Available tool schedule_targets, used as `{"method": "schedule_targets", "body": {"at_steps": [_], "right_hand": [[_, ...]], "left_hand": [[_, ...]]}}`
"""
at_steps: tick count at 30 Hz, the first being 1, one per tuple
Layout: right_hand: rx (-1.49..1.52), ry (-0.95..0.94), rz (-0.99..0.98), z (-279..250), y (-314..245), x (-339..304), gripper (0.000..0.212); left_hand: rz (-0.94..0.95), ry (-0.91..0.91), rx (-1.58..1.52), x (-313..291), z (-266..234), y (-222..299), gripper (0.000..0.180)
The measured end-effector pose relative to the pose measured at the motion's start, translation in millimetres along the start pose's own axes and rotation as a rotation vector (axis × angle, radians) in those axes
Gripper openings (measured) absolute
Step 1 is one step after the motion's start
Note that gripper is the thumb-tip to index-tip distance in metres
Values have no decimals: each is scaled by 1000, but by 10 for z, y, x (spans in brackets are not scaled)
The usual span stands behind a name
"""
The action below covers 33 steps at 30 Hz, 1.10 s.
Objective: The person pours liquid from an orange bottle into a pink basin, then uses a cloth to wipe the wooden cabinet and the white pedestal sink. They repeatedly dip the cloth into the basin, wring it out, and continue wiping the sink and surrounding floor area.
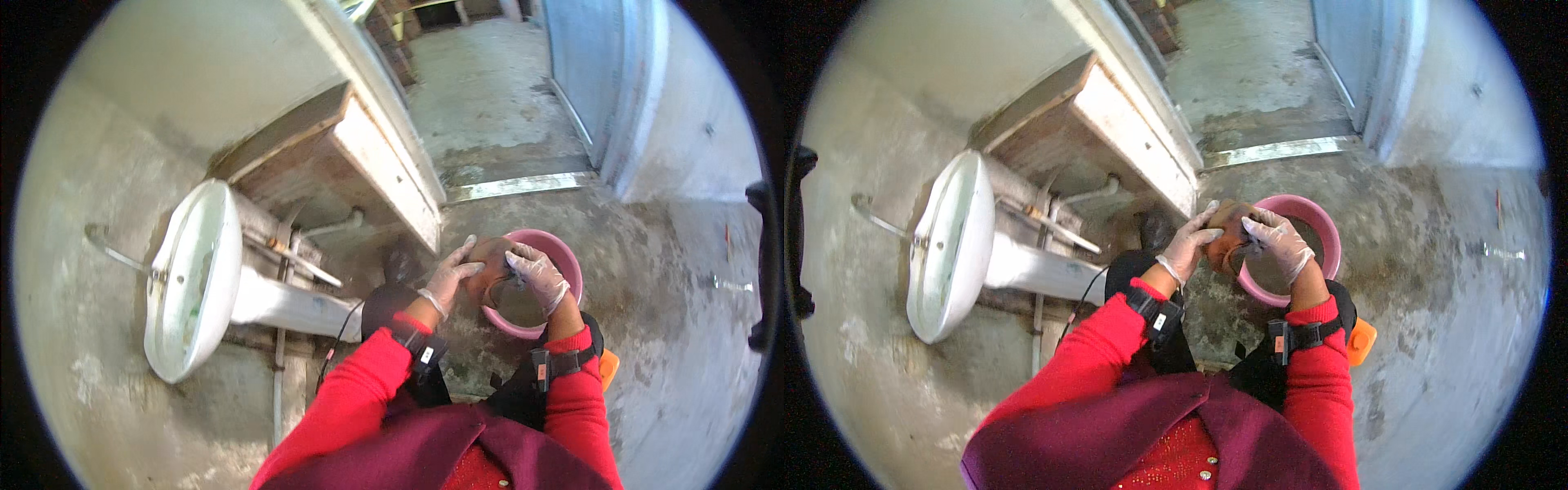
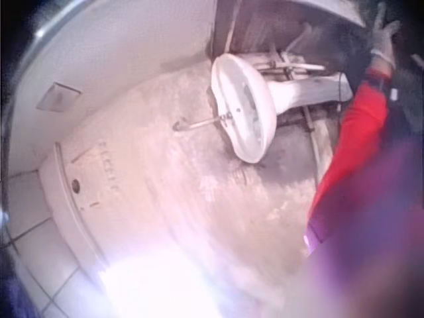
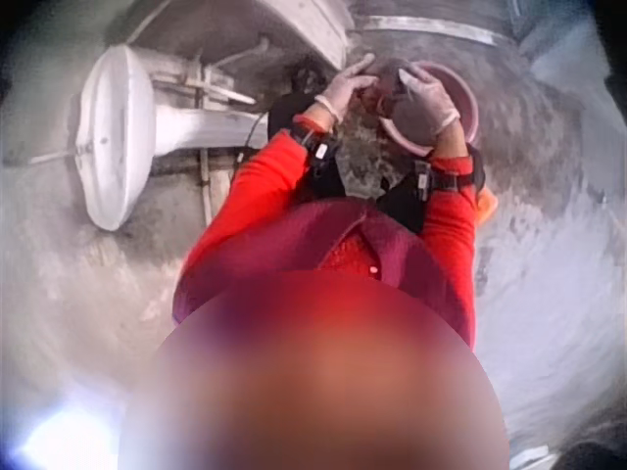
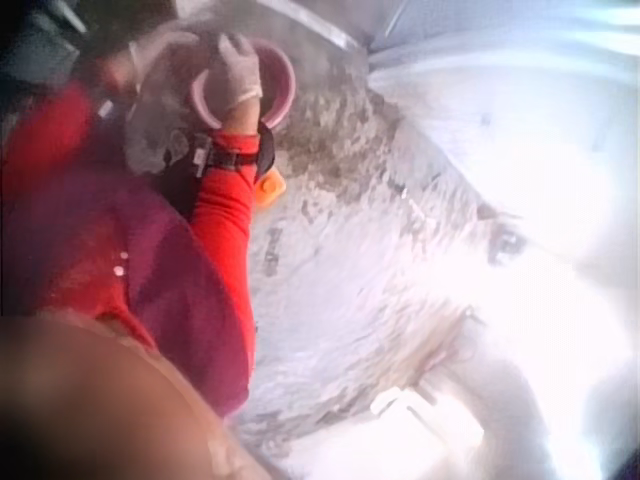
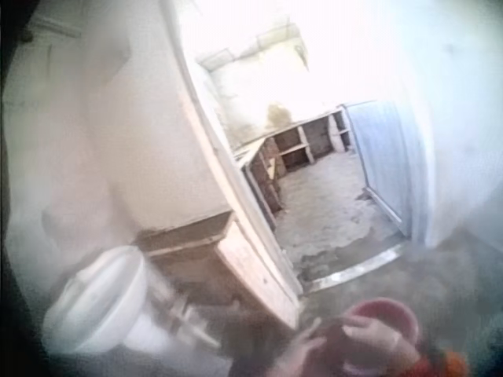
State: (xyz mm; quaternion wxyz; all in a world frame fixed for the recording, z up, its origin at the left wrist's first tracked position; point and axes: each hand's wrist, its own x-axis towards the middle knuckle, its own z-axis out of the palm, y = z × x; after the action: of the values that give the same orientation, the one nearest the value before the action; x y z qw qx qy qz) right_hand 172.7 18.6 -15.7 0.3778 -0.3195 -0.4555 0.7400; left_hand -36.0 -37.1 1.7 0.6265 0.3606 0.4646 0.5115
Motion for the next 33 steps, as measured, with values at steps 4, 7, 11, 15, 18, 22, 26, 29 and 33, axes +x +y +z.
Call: {"method": "schedule_targets", "body": {"at_steps": [4,7,11,15,18,22,26,29,33], "right_hand": [[-223,154,-12,-58,133,167,24],[-88,173,-110,-22,93,177,27],[-31,168,-154,66,-35,146,31],[-65,206,-190,109,-49,160,34],[-308,220,-154,83,-23,213,24],[-366,397,-203,67,-18,246,14],[-242,410,-262,133,-58,247,16],[-290,327,-107,209,-82,284,20],[-428,306,-240,271,-84,327,22]], "left_hand": [[-133,-8,63,141,-151,35,58],[17,-64,148,275,-249,55,57],[393,-24,834,377,-328,140,46],[789,191,1149,429,-400,312,29],[889,164,1206,482,-460,439,26],[903,196,1236,502,-520,506,25],[669,207,1259,541,-599,535,17],[475,141,1350,551,-626,509,14],[494,137,1234,576,-635,441,28]]}}
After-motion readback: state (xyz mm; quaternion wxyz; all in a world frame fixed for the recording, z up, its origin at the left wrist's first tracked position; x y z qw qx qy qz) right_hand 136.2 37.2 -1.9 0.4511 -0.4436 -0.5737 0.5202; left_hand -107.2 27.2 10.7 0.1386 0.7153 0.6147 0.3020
